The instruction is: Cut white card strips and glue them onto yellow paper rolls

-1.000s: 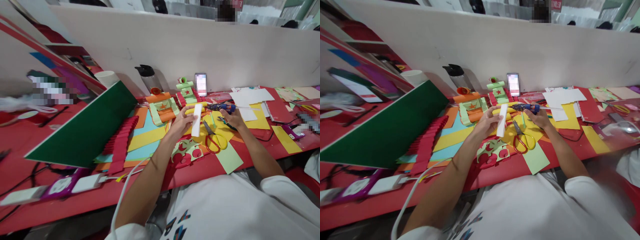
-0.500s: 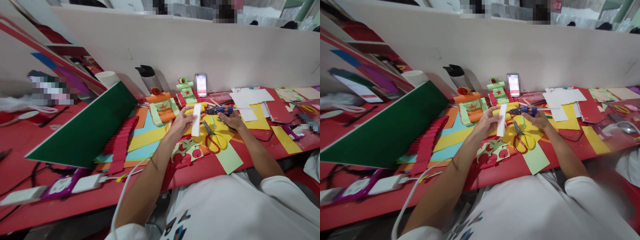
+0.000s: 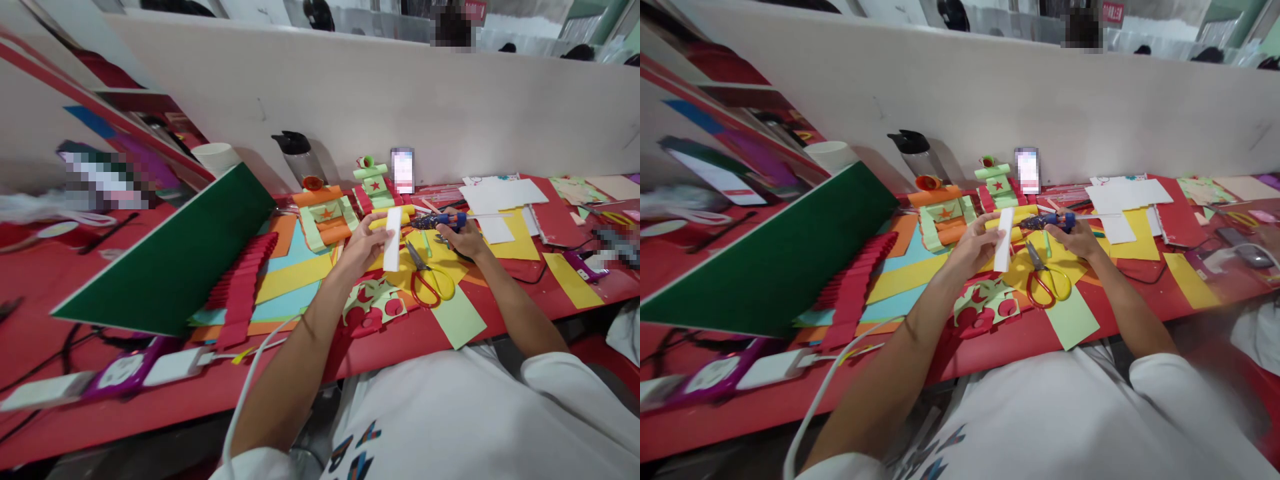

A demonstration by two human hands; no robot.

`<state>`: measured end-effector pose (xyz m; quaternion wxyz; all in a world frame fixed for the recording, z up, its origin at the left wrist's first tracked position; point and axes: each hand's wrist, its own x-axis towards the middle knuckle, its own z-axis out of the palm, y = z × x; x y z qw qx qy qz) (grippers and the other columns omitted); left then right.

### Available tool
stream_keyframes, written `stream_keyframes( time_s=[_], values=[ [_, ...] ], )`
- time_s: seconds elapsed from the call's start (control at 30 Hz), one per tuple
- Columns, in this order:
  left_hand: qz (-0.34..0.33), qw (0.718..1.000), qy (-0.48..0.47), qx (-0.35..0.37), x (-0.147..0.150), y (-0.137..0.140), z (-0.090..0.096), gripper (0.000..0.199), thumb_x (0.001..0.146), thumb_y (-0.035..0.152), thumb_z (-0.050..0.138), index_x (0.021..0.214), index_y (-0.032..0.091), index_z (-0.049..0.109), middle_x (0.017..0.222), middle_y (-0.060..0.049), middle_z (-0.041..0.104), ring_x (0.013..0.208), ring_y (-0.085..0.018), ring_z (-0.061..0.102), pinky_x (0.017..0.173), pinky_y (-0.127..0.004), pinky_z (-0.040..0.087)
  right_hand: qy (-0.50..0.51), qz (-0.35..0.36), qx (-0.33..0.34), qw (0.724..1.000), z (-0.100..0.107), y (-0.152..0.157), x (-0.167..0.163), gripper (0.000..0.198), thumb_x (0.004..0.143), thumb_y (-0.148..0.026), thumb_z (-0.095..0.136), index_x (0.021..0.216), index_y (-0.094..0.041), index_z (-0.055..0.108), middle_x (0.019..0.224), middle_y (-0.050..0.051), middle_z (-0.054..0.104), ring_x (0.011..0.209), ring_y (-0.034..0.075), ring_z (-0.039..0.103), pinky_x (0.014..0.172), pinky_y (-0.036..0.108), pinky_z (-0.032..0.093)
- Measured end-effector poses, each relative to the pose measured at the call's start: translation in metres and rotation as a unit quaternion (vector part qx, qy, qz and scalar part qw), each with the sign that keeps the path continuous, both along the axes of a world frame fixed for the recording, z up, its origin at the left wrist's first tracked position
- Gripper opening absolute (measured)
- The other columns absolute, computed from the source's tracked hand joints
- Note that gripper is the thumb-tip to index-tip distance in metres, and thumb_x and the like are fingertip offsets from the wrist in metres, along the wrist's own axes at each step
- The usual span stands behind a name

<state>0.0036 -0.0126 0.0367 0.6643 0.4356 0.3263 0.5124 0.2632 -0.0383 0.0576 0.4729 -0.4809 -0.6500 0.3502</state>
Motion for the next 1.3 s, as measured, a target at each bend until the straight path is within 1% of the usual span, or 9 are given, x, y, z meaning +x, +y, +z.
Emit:
stream_keyframes(
  time_s=[0.17, 0.27, 0.5, 0.67, 0.8, 0.93, 1.1, 1.2, 1.3],
  values=[
    [-0.014, 1.000, 0.005, 0.005, -0.001, -0.001, 0.000, 0.066, 0.062, 0.023, 0.094, 0.118, 0.022, 0.060, 0.074, 0.005, 0.067, 0.062, -0.013, 0.065, 0.062, -0.025, 0.054, -0.015, -0.023, 0.015, 1.000, 0.001, -0.001, -0.001, 0.045, 0.081, -0.067, 0.072, 0.086, -0.026, 0.055, 0.055, -0.008, 0.048, 0.040, 0.010, 0.046, 0.042, 0.026, 0.040],
    [-0.011, 1.000, 0.004, 0.007, 0.000, -0.001, 0.000, 0.066, 0.062, 0.023, 0.094, 0.119, 0.022, 0.060, 0.074, 0.005, 0.067, 0.062, -0.013, 0.065, 0.062, -0.025, 0.054, -0.016, -0.019, 0.015, 1.000, -0.001, 0.001, -0.001, 0.044, 0.081, -0.066, 0.073, 0.085, -0.026, 0.055, 0.054, -0.008, 0.048, 0.041, 0.011, 0.045, 0.041, 0.026, 0.038],
    [0.007, 1.000, -0.010, -0.001, 0.001, -0.001, 0.001, 0.067, 0.057, 0.022, 0.096, 0.115, 0.021, 0.062, 0.076, 0.004, 0.068, 0.060, -0.011, 0.063, 0.057, -0.023, 0.052, -0.053, 0.026, 0.021, 0.998, -0.011, 0.006, 0.006, 0.041, 0.083, -0.064, 0.073, 0.093, -0.026, 0.058, 0.055, -0.008, 0.049, 0.044, 0.013, 0.048, 0.043, 0.028, 0.040],
    [0.013, 1.000, -0.002, 0.005, 0.001, 0.000, -0.001, 0.064, 0.059, 0.025, 0.095, 0.114, 0.022, 0.063, 0.071, 0.006, 0.064, 0.055, -0.010, 0.059, 0.052, -0.022, 0.048, -0.049, 0.062, -0.004, 0.997, -0.004, 0.001, 0.007, 0.043, 0.082, -0.064, 0.076, 0.094, -0.026, 0.060, 0.056, -0.008, 0.051, 0.045, 0.012, 0.048, 0.045, 0.027, 0.039],
    [0.012, 1.000, -0.008, 0.003, 0.000, 0.000, 0.000, 0.066, 0.058, 0.025, 0.096, 0.114, 0.022, 0.062, 0.072, 0.005, 0.066, 0.056, -0.010, 0.060, 0.052, -0.022, 0.048, -0.033, 0.082, 0.002, 0.996, 0.002, -0.002, 0.005, 0.045, 0.081, -0.062, 0.078, 0.098, -0.026, 0.059, 0.057, -0.009, 0.051, 0.045, 0.011, 0.046, 0.044, 0.025, 0.037],
    [0.010, 1.000, -0.010, 0.003, 0.000, 0.000, 0.000, 0.067, 0.058, 0.025, 0.096, 0.115, 0.022, 0.062, 0.073, 0.005, 0.067, 0.057, -0.010, 0.061, 0.053, -0.021, 0.050, -0.027, 0.072, 0.014, 0.997, -0.003, 0.000, 0.006, 0.046, 0.082, -0.065, 0.077, 0.096, -0.026, 0.057, 0.058, -0.009, 0.050, 0.045, 0.010, 0.046, 0.044, 0.025, 0.037],
    [0.006, 1.000, -0.015, 0.007, 0.000, 0.000, -0.001, 0.065, 0.059, 0.025, 0.096, 0.115, 0.021, 0.062, 0.078, 0.004, 0.070, 0.061, -0.011, 0.066, 0.057, -0.022, 0.054, -0.032, 0.047, 0.049, 0.997, -0.013, 0.006, 0.007, 0.049, 0.083, -0.068, 0.076, 0.092, -0.025, 0.055, 0.062, -0.007, 0.050, 0.051, 0.011, 0.046, 0.048, 0.026, 0.037],
    [0.005, 1.000, -0.014, 0.009, 0.001, -0.001, 0.000, 0.065, 0.059, 0.023, 0.096, 0.114, 0.020, 0.062, 0.076, 0.004, 0.069, 0.058, -0.010, 0.063, 0.054, -0.020, 0.051, -0.032, 0.035, 0.062, 0.997, -0.013, 0.007, 0.007, 0.047, 0.084, -0.067, 0.074, 0.092, -0.025, 0.054, 0.064, -0.006, 0.050, 0.054, 0.012, 0.046, 0.051, 0.027, 0.038],
    [0.008, 1.000, -0.021, 0.003, 0.002, -0.002, 0.002, 0.066, 0.057, 0.022, 0.097, 0.114, 0.020, 0.062, 0.076, 0.004, 0.069, 0.059, -0.010, 0.064, 0.054, -0.021, 0.052, -0.051, 0.044, 0.058, 0.996, -0.010, 0.005, 0.007, 0.045, 0.085, -0.065, 0.073, 0.091, -0.025, 0.053, 0.064, -0.005, 0.049, 0.057, 0.013, 0.046, 0.052, 0.028, 0.037]
  ],
)
